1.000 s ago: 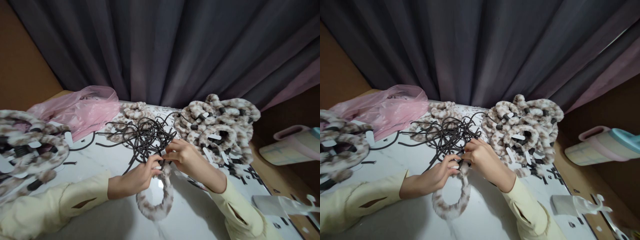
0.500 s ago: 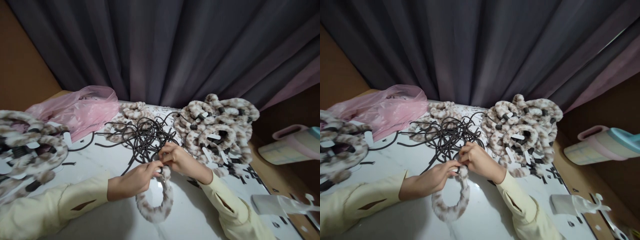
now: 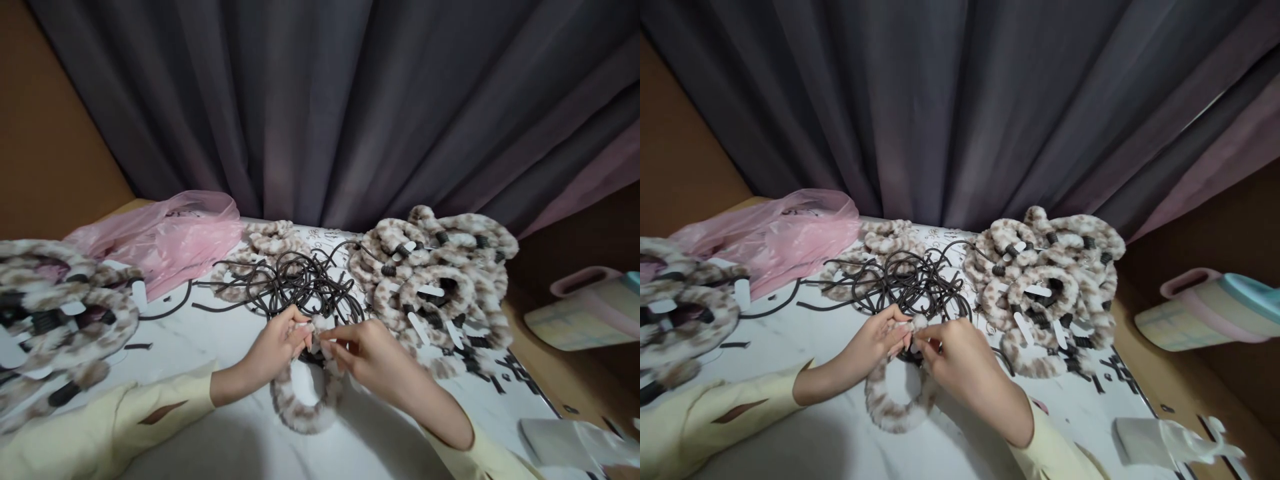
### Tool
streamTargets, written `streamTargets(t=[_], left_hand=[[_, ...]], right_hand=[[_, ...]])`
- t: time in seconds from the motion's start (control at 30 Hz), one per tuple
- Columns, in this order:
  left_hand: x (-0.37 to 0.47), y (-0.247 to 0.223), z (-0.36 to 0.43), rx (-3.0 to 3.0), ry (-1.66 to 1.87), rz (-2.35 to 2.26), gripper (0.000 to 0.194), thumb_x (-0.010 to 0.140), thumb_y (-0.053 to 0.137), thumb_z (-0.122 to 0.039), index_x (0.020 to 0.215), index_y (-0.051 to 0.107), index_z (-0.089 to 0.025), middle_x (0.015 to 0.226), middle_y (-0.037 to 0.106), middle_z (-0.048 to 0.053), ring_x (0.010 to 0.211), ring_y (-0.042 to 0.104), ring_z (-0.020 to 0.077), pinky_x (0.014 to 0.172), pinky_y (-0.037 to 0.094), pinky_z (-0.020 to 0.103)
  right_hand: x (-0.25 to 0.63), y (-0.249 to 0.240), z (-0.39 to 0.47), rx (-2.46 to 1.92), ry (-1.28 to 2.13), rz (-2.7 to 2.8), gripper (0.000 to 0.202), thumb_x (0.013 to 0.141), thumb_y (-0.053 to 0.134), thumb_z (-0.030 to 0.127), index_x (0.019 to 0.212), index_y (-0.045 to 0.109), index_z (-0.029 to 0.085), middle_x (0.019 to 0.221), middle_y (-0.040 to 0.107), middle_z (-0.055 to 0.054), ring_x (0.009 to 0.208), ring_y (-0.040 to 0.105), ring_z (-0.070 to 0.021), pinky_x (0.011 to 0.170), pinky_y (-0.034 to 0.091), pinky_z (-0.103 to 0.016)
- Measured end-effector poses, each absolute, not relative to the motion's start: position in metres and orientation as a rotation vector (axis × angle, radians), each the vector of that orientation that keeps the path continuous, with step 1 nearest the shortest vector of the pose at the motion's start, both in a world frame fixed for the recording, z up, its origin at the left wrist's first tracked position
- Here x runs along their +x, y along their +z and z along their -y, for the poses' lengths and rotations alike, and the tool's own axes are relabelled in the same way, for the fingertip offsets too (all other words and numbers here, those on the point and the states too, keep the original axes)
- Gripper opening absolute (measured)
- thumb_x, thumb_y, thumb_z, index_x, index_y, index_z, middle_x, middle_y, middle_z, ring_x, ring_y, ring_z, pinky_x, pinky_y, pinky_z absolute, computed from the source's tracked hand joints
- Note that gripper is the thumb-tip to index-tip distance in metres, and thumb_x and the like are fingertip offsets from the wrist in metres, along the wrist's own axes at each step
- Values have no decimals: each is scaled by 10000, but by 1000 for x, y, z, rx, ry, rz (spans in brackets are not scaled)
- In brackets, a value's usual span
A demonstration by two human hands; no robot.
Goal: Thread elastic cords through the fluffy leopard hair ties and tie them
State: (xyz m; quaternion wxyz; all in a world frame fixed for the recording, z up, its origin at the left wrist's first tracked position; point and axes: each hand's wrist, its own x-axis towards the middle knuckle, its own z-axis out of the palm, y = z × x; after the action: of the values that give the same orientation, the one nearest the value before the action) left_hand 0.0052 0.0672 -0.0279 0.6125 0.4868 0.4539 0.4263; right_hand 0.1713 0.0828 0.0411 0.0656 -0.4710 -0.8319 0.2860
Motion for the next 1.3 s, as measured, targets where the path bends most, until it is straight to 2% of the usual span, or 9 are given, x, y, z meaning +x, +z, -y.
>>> streamTargets(t=[0.13, 0.3, 0.43, 0.5, 0.6, 0.73, 0.83, 1.13, 1.3], left_hand=[[3, -19, -70, 875, 994, -1061, 289, 708, 634, -388, 704, 451, -164, 562, 464, -56, 467, 358, 53, 453, 252, 182], [-4, -14, -77, 577, 914, -1037, 191, 600, 652, -174, 673, 480, -138, 573, 413, -64, 461, 320, 25, 442, 238, 163], [-6, -6, -77, 535, 843, -932, 214, 534, 631, -69, 627, 454, -146, 580, 377, -71, 461, 299, 22, 432, 248, 167], [-6, 1, -75, 553, 854, -931, 210, 533, 632, -65, 624, 461, -147, 569, 377, -73, 462, 306, 26, 434, 257, 167], [-4, 10, -72, 640, 935, -975, 169, 598, 639, -135, 657, 481, -143, 548, 400, -69, 452, 319, 29, 438, 257, 165], [-3, 12, -70, 897, 960, -1071, 190, 726, 591, -303, 727, 479, -151, 514, 450, -67, 417, 305, 38, 433, 233, 181], [-3, 7, -71, 1159, 953, -1113, 210, 770, 557, -354, 778, 457, -169, 542, 495, -56, 464, 391, 73, 470, 287, 196], [-8, -5, -62, 1896, 1024, -1319, 31, 859, 433, -194, 886, 433, -209, 755, 586, 7, 645, 580, 139, 590, 407, 231], [-12, -8, -63, 2338, 941, -1145, 176, 894, 349, -134, 782, 469, -198, 735, 532, 19, 689, 561, 142, 651, 425, 236]], right_hand=[[165, 34, -76, -1474, 933, 2543, 298, 837, 432, 146, 976, 693, 182, 633, 681, -46, 525, 565, -132, 512, 348, -207], [160, 29, -75, -1523, 952, 2544, 339, 852, 405, 137, 1126, 604, 153, 649, 660, -43, 530, 548, -125, 503, 315, -206], [154, 26, -76, -1587, 884, 2516, 224, 887, 397, 194, 875, 613, 135, 622, 630, -48, 496, 491, -112, 473, 275, -213], [152, 23, -77, -1546, 992, 2418, 220, 888, 406, 209, 763, 575, 145, 598, 623, -38, 499, 496, -107, 479, 301, -202], [152, 20, -79, -1420, 1291, 2209, 216, 880, 424, 211, 696, 527, 163, 538, 599, 0, 468, 489, -91, 471, 342, -179], [155, 24, -82, -1372, 1589, 1998, 309, 873, 442, 234, 571, 464, 172, 427, 496, 50, 335, 355, -52, 372, 287, -165], [158, 32, -83, -1319, 1734, 1912, 333, 872, 451, 254, 551, 476, 167, 394, 462, 62, 296, 316, -42, 336, 265, -163], [162, 40, -84, -1230, 1893, 1770, 360, 857, 485, 275, 520, 504, 150, 396, 486, 48, 287, 304, -37, 337, 249, -178], [164, 42, -86, -1215, 1926, 1743, 312, 843, 498, 288, 568, 528, 143, 431, 518, 42, 293, 317, -36, 331, 249, -179]])
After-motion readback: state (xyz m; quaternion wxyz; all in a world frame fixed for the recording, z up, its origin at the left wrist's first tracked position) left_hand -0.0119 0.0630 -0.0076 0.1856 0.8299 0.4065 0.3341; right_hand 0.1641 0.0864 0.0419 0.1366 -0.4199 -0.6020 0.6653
